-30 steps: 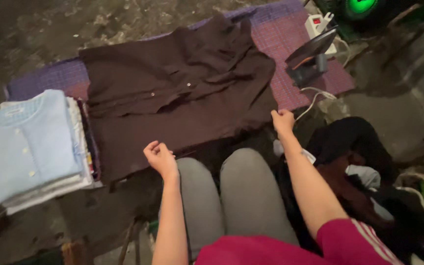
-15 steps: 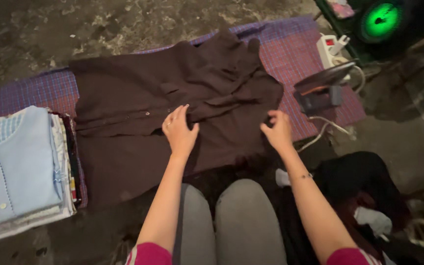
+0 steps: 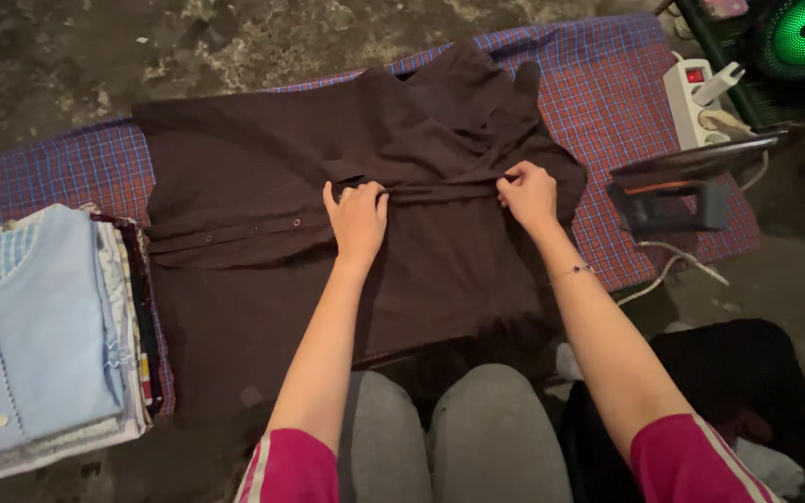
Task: The person irons a brown long-sleeved shirt on a low checkered table. They smooth the fabric with their hands, use a steam iron to press the sleeves and body, and flip the shirt to iron the other side.
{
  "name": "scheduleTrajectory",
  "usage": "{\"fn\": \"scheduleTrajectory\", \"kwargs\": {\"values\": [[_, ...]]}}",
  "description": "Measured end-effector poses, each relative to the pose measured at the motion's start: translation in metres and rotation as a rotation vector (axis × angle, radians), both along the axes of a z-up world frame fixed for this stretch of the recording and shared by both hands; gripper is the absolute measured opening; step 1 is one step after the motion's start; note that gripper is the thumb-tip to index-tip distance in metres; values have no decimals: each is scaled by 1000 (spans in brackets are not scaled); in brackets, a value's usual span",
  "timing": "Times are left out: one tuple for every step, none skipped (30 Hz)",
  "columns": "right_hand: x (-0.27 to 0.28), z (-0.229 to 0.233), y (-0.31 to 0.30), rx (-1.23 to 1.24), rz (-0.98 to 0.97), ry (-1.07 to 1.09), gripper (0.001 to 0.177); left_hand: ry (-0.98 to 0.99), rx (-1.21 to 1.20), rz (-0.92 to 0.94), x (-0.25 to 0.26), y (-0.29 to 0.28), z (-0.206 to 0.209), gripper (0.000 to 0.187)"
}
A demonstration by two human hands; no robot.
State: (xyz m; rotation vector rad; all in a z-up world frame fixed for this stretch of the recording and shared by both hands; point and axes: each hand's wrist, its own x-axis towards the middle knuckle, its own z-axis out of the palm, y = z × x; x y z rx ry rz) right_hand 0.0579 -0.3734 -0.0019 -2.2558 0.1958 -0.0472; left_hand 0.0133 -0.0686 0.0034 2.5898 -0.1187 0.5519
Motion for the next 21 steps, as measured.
{"fn": "scheduleTrajectory", "kwargs": {"values": [[-2, -2, 0, -8, -29, -15, 20, -9, 5, -1, 4, 0, -2, 10], [-4, -3, 1, -24, -57, -58, 20, -19, 10, -2, 7, 0, -4, 10], [-6, -4, 3, -41, -85, -102, 19, -30, 15, -2, 10, 0, -5, 10], [-8, -4, 4, -58, -112, -147, 19, -24, 29, -4, 13, -1, -5, 10], [-10, -4, 5, -20, -106, -176, 17, -16, 43, -5, 15, 0, -4, 10], [-13, -3, 6, 18, -101, -205, 15, -9, 58, -6, 15, -1, -3, 10], [-15, -2, 6, 57, -99, -236, 13, -11, 66, 20, 14, -3, 0, 10], [-19, 0, 5, 118, -101, -252, 14, -13, 74, 47, 10, -7, 3, 11], [-24, 1, 3, 180, -108, -269, 17, -15, 84, 69, 4, -12, 6, 12], [-30, 2, 0, 242, -114, -285, 19, -69, 68, 72, -4, -19, 10, 21], [-42, 2, -4, 197, -152, -359, 20, -125, 51, 73, -14, -27, 13, 31], [-59, 0, -8, 152, -189, -432, 20, -182, 33, 73, -23, -37, 17, 42], [-72, -3, -12, 105, -225, -506, 21, -191, 1, 34, -31, -47, 19, 43], [-83, -7, -18, 75, -299, -504, 21, -200, -30, -6, -38, -58, 21, 45], [-96, -12, -24, 44, -374, -495, 22, -204, -61, -45, -43, -70, 22, 46], [-103, -19, -32, 13, -448, -487, 22, -192, -79, -95, -43, -82, 22, 45], [-105, -26, -40, -78, -438, -472, 26, -178, -96, -142, -40, -94, 22, 44], [-105, -34, -48, -168, -428, -457, 30, -164, -114, -190, -38, -106, 22, 43], [-103, -41, -56, -256, -415, -446, 34, -147, -119, -220, -32, -119, 22, 42], [-100, -47, -63, -142, -403, -417, 36, -130, -125, -250, -26, -132, 23, 41], [-95, -52, -66, -25, -390, -387, 38, -112, -128, -279, -19, -143, 23, 41]]}}
